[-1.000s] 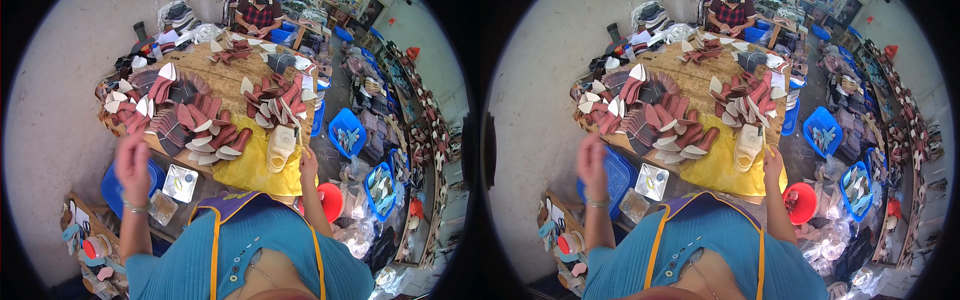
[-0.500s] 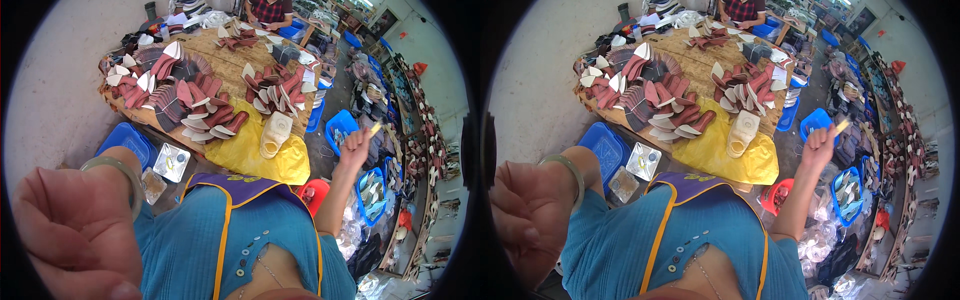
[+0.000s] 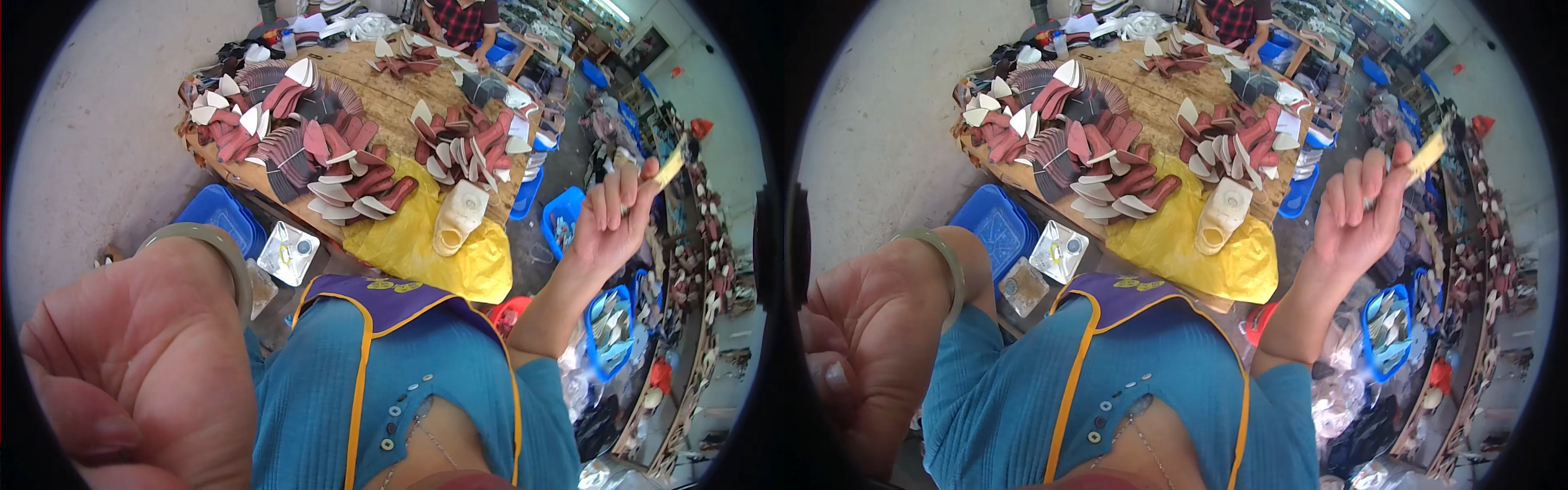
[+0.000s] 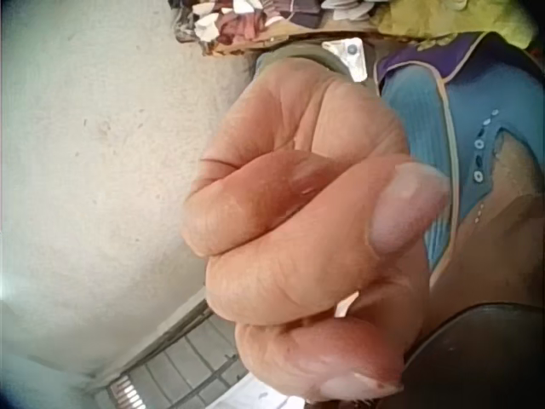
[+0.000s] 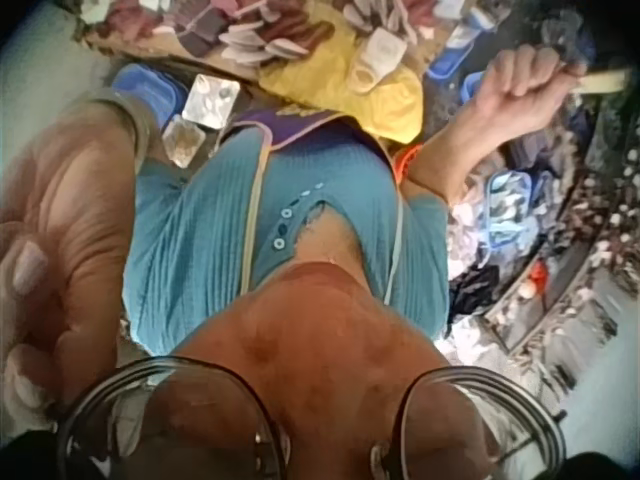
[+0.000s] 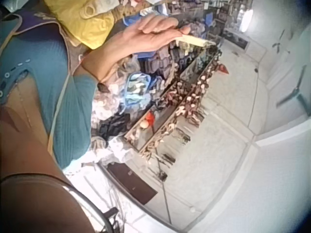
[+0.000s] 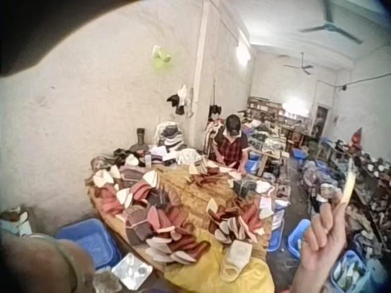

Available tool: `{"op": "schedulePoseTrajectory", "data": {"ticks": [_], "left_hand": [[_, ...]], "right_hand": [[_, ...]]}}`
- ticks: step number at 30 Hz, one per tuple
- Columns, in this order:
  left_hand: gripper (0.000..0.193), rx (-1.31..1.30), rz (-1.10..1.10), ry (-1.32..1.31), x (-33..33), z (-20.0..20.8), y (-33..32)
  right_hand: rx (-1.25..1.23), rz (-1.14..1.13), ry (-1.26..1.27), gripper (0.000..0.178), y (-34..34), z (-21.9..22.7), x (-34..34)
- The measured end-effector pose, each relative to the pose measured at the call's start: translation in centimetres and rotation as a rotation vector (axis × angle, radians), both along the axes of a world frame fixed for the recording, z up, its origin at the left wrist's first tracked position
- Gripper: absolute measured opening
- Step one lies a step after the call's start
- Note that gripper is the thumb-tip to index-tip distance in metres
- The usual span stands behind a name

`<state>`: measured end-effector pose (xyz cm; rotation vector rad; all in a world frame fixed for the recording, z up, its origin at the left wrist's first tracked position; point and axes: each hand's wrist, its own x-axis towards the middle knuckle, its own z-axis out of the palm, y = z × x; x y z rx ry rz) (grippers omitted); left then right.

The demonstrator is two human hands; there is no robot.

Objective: The person applies adhesive to shoe sole pieces, repeatedly dipping a brush into a glue container and coating each piece by hand.

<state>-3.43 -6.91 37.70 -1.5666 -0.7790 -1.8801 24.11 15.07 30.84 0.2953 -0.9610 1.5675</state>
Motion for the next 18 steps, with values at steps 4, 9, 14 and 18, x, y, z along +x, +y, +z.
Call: {"op": "schedulePoseTrajectory", "data": {"ticks": [4,9,14,18], "left_hand": [[0.017,-0.008,-0.006,0.016,-0.9,0.3,0.4],[0.020,0.018,0.045,0.019,-0.9,0.7,0.4],[0.022,0.047,0.068,0.029,-1.3,1.0,0.5],[0.024,0.068,0.059,0.041,-1.1,1.6,2.7]], "right_hand": [[-0.043,0.004,-0.009,0.029,0.9,-0.7,-0.8],[-0.062,-0.009,-0.018,0.028,1.2,-1.7,-0.7],[-0.136,-0.077,-0.024,0.027,2.1,-3.2,0.5],[-0.214,-0.117,-0.043,0.026,2.7,-4.2,0.7]]}}
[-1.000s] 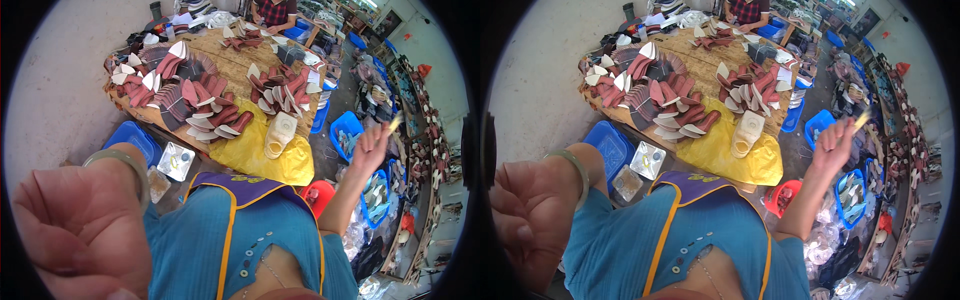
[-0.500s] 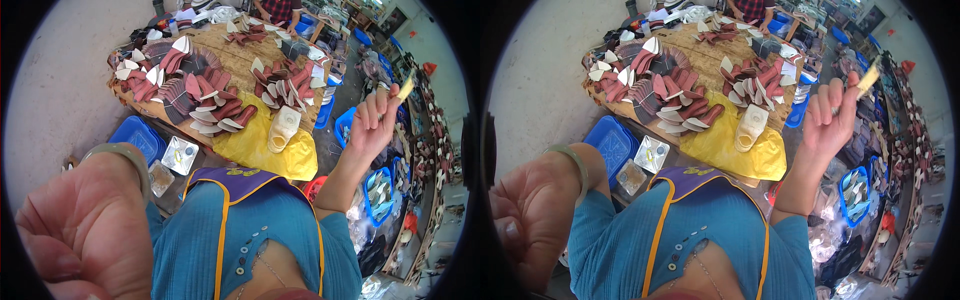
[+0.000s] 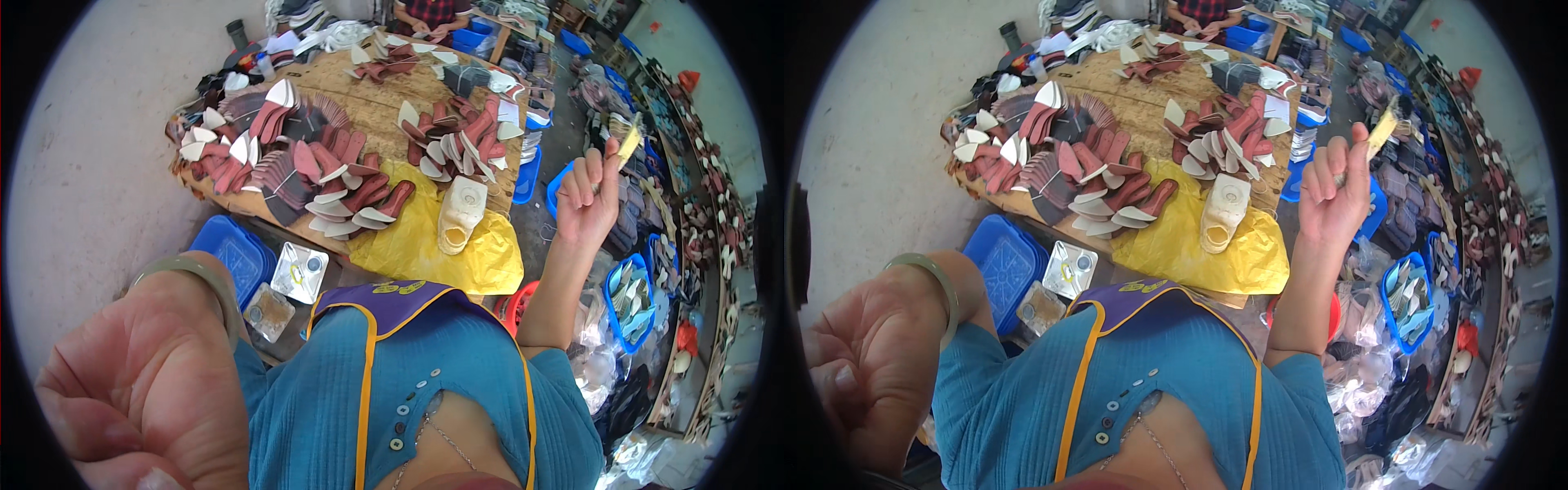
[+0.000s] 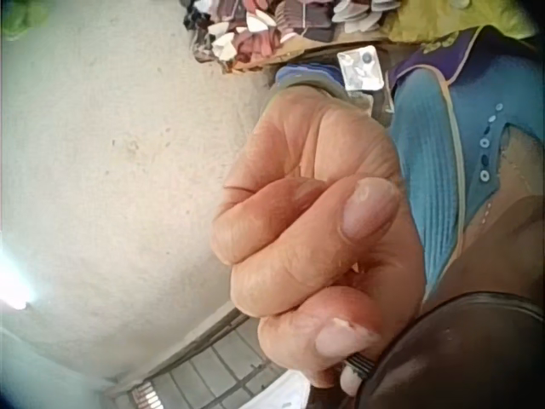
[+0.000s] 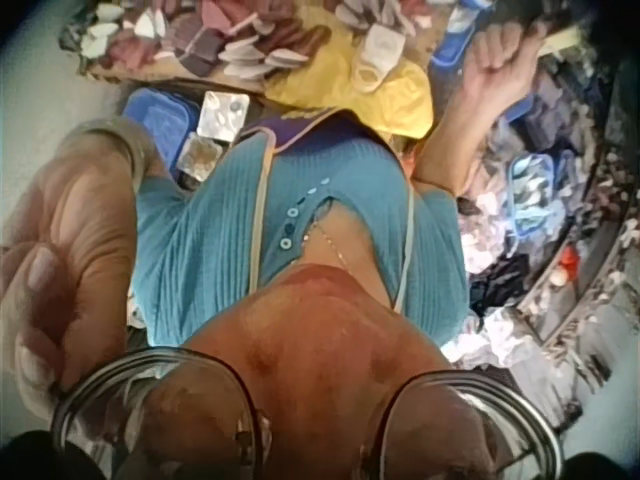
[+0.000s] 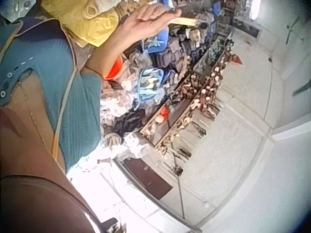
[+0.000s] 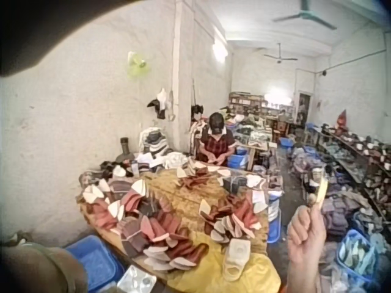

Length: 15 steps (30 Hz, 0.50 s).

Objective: The person applies adhesive to shoe sole pieces, repeatedly dipping a brush into a glue container and coating each piece by hand.

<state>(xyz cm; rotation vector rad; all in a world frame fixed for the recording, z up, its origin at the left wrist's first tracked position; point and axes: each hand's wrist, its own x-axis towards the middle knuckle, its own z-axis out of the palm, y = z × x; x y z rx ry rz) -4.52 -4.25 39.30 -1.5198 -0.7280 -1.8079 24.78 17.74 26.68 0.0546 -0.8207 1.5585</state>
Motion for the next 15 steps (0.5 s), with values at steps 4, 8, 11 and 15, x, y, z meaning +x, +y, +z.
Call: {"op": "schedulePoseTrajectory", "data": {"ticks": [4,8,11,15], "left_hand": [[0.026,0.021,0.018,-0.007,0.0,0.4,1.4],[0.029,0.057,0.050,-0.005,-0.4,0.8,1.8],[0.030,0.095,0.054,-0.004,0.8,1.2,3.3],[0.032,0.154,0.026,-0.007,0.7,1.0,2.5]], "right_hand": [[-0.024,-0.054,-0.017,0.026,0.4,-0.7,0.4],[-0.031,-0.117,-0.048,0.026,0.4,-1.3,1.2],[-0.068,-0.173,-0.081,0.025,0.3,-2.3,2.0],[-0.180,-0.255,-0.104,0.026,0.7,-4.5,3.9]]}}
